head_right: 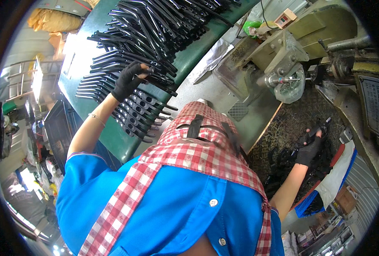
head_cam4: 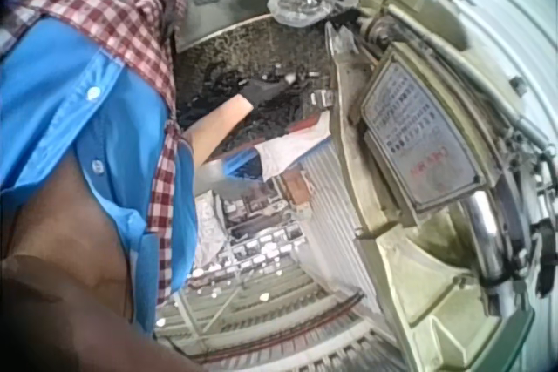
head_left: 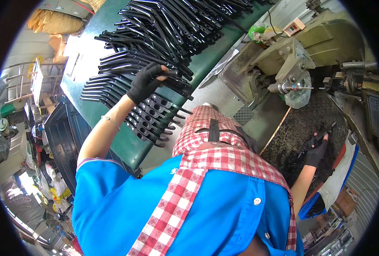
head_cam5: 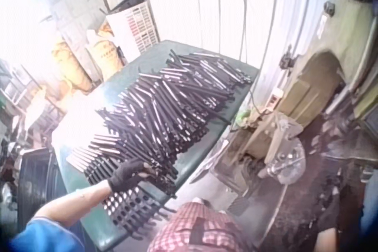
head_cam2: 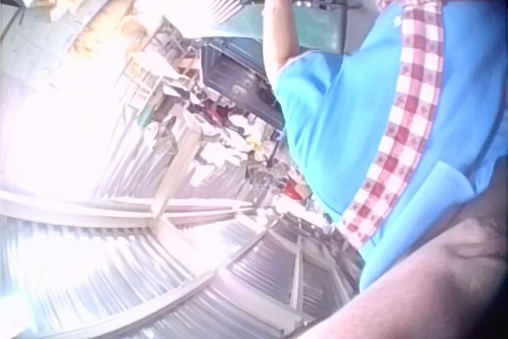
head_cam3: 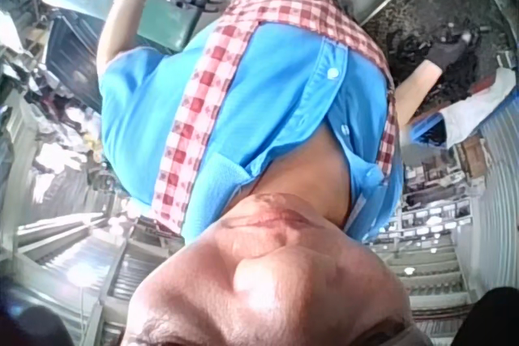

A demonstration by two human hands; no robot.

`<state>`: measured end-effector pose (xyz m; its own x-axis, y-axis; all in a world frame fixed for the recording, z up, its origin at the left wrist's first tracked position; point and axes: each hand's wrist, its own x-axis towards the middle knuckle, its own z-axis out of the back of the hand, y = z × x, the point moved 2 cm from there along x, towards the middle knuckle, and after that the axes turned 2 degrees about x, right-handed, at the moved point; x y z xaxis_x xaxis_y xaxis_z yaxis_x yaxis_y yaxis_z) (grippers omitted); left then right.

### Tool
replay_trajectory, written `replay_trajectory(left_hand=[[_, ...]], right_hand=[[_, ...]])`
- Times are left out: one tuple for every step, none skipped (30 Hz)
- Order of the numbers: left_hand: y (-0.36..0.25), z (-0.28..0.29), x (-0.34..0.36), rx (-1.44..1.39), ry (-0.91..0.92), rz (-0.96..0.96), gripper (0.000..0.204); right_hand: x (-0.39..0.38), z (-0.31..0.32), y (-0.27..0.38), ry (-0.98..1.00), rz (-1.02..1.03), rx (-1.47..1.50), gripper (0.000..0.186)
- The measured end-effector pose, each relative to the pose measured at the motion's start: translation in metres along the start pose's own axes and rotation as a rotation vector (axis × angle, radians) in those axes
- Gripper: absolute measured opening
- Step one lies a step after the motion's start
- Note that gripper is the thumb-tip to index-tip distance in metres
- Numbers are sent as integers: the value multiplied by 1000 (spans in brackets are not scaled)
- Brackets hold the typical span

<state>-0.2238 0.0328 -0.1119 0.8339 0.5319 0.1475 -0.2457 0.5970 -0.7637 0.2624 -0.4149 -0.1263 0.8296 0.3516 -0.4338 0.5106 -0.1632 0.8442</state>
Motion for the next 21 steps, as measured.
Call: replay_trajectory(left_hand=[[-3, 0, 4, -82, -39, 65, 25], [-4, 2, 9, -78, -123, 28, 29], [-6, 4, 16, -36, -127, -26, 29], [-11, 6, 26, 5, -127, -84, 29], [-18, 7, 34, 47, -128, -138, 30], [-27, 4, 40, 48, -83, -145, 31], [-36, 0, 43, -10, -9, -38, 33], [-50, -2, 53, -3, 119, 64, 34], [-60, -6, 60, 4, 245, 164, 35], [-66, -13, 65, -5, 230, 140, 33], [-72, -18, 69, 11, 217, 87, 31], [-79, -21, 73, 26, 205, 30, 28], [-84, -24, 80, 38, 193, -30, 25], [-89, -26, 85, 76, 227, -84, 25], [-99, -25, 91, 152, 253, -120, 26], [-112, -24, 96, 228, 281, -156, 26], [-122, -26, 100, 304, 307, -194, 27], [-129, -30, 103, 263, 277, -287, 29], [-140, -32, 106, 259, 353, -266, 28], [-150, -35, 109, 245, 390, -305, 27], [-157, -40, 112, 232, 427, -343, 26]], right_hand=[[-13, -27, -6, -37, 89, -170, 22], [-22, -49, -12, -70, 176, -341, 22], [-26, -61, -12, -106, 267, -514, 22], [-21, -51, -21, 15, 222, -504, 36], [-27, -62, -22, 112, 200, -534, 34], [-35, -75, -25, 208, 178, -563, 32], [-45, -89, -28, 302, 156, -592, 30], [-53, -100, -32, 359, 182, -682, 32], [-56, -111, -36, 416, 208, -775, 34], [-59, -121, -37, 555, 295, -852, 33], [-75, -142, -36, 555, 314, -858, 34], [-82, -151, -36, 579, 323, -887, 34], [-87, -159, -35, 598, 332, -919, 35], [-91, -167, -32, 635, 328, -1000, 36], [-95, -176, -27, 671, 321, -1081, 37], [-99, -182, -23, 706, 309, -1159, 38], [-103, -188, -19, 706, 358, -1191, 38], [-106, -193, -16, 705, 407, -1223, 39], [-108, -197, -14, 708, 456, -1256, 39], [-110, -200, -11, 716, 622, -1241, 40], [-109, -198, -9, 719, 654, -1255, 39]])
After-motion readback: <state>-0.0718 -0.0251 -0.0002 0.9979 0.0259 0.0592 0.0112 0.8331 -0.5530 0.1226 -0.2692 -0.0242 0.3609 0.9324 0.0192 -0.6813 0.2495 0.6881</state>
